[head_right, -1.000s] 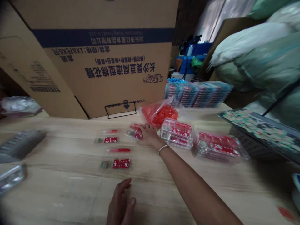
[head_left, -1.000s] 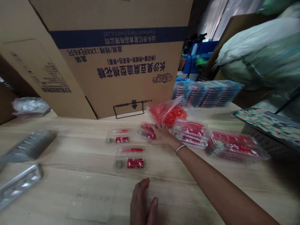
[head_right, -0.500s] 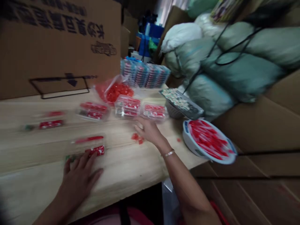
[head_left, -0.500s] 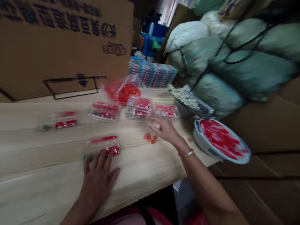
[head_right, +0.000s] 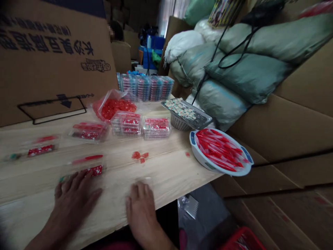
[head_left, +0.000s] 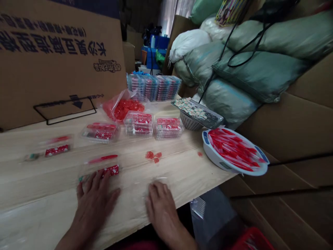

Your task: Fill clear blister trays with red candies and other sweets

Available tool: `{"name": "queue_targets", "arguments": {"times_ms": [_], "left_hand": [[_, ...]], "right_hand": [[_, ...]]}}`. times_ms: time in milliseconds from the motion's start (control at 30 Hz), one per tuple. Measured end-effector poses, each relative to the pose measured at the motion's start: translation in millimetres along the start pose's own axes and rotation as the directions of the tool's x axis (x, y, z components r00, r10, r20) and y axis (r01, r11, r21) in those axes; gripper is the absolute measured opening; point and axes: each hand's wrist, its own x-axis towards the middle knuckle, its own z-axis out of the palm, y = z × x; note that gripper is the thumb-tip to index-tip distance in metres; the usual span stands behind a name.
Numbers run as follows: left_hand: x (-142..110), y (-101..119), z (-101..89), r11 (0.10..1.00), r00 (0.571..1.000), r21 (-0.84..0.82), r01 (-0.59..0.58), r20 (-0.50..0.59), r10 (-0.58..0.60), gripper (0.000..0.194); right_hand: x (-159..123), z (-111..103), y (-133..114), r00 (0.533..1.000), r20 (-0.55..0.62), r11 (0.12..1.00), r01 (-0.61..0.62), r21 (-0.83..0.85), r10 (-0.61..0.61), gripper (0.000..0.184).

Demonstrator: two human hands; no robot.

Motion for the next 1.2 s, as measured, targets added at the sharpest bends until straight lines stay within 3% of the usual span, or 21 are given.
{"name": "queue_targets", "arguments": {"times_ms": [100, 200, 333, 467, 600, 667, 767, 933, 1000, 1200], "left_hand": [[-1, -3, -6.4, 0.994, 0.994, -0.079, -0.073, -0.087, 0.066, 0.047], [-3, 5, -9.9, 0.950, 0.959, -0.198, -0.241, -0.196, 0.203, 0.035], [4, 36, -6.5, 0.866, 0.930, -0.358, -0.349, -0.244, 0.274, 0.023], [31, 73, 4.4, 0.787, 0.952, -0.535, -0.307, -0.168, 0.257, 0.022], [65, 97, 14.5, 0.768, 0.977, -0.623, -0.147, 0.031, 0.212, 0.025], [72, 101, 15.0, 0.776, 0.980, -0.624, -0.091, 0.083, 0.182, 0.026], [66, 95, 10.9, 0.793, 0.977, -0.598, -0.113, 0.077, 0.198, 0.024], [37, 79, 12.3, 0.781, 0.939, -0.568, -0.258, 0.044, 0.341, 0.018], [32, 77, 17.1, 0.786, 0.939, -0.553, -0.276, 0.019, 0.343, 0.018], [32, 79, 22.4, 0.801, 0.942, -0.527, -0.284, 0.001, 0.335, 0.018]], "right_hand": [[34, -10, -7, 0.998, 0.068, 0.995, 0.001, 0.100, -0.008, 0.018], [68, -22, 25, 0.996, 0.021, 0.994, -0.084, 0.069, 0.083, 0.021], [92, -20, 64, 0.999, 0.040, 0.994, -0.025, 0.111, 0.021, 0.019], [92, -13, 71, 0.997, 0.039, 0.983, 0.059, 0.177, -0.067, 0.017], [96, -14, 68, 0.985, 0.062, 0.950, 0.138, 0.280, -0.161, 0.019], [95, -21, 66, 0.984, 0.077, 0.934, 0.126, 0.334, -0.160, 0.017], [79, -41, 61, 0.973, 0.123, 0.904, 0.127, 0.409, -0.193, 0.017], [35, -61, 50, 0.864, 0.357, 0.873, 0.170, 0.456, -0.355, 0.014], [25, -60, 48, 0.842, 0.370, 0.864, 0.199, 0.462, -0.392, 0.014], [15, -61, 41, 0.841, 0.353, 0.880, 0.265, 0.394, -0.411, 0.016]]}}
